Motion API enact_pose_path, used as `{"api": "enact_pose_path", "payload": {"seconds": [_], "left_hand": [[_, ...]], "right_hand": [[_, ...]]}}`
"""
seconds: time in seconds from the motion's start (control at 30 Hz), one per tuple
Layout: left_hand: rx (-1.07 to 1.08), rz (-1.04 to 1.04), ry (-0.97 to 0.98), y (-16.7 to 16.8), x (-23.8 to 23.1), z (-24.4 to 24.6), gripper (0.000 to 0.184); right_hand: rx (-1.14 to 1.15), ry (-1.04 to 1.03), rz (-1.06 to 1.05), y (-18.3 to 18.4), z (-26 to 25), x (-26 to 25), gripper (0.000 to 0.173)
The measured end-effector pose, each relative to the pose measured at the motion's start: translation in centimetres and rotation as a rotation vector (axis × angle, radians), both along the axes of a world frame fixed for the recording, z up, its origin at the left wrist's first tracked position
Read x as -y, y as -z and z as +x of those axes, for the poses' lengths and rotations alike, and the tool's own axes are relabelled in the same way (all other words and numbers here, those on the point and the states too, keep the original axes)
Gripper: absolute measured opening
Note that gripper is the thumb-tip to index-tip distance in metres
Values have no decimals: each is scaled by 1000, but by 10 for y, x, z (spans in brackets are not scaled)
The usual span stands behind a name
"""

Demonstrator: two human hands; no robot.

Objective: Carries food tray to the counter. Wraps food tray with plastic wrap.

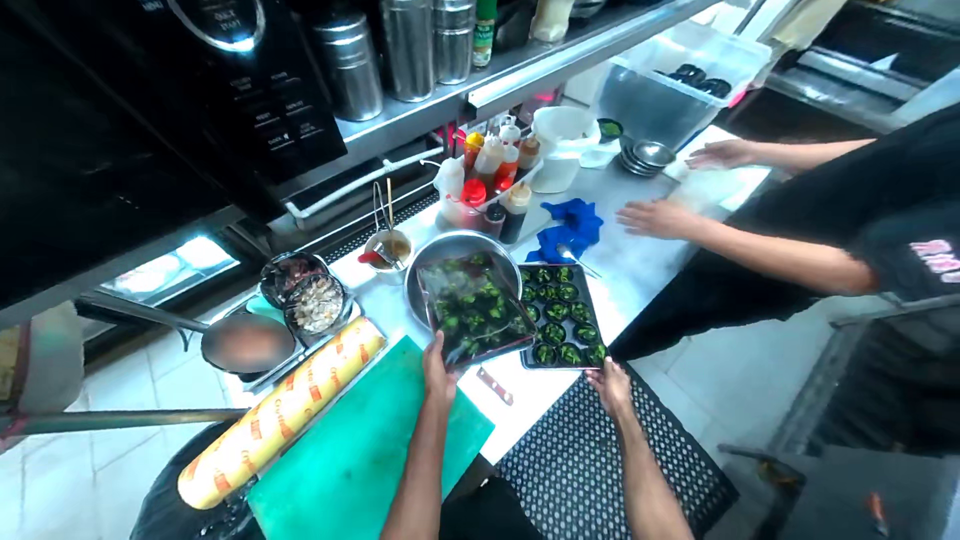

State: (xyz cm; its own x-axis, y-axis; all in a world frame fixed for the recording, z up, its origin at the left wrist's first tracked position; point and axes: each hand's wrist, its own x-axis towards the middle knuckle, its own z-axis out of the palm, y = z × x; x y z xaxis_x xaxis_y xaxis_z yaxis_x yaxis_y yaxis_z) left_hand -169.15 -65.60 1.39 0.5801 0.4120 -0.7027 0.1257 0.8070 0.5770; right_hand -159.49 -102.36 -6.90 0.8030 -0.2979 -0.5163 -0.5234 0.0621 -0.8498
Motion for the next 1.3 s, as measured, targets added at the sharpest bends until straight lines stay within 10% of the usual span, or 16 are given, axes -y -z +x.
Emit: {"api": "enact_pose_path", "payload": {"seconds": [0.6,1.0,1.3], "left_hand": [[-56,-66,-61,29,59,-77,50],[-15,436,543,66,120,-80,32],[-106,498,691,67,160,-76,63]], "right_hand": [[198,-42,-1,24,-39,7,39],[265,-29,-180,11,-136,45,39],[290,-130,-101,7,-202,67,39]]}}
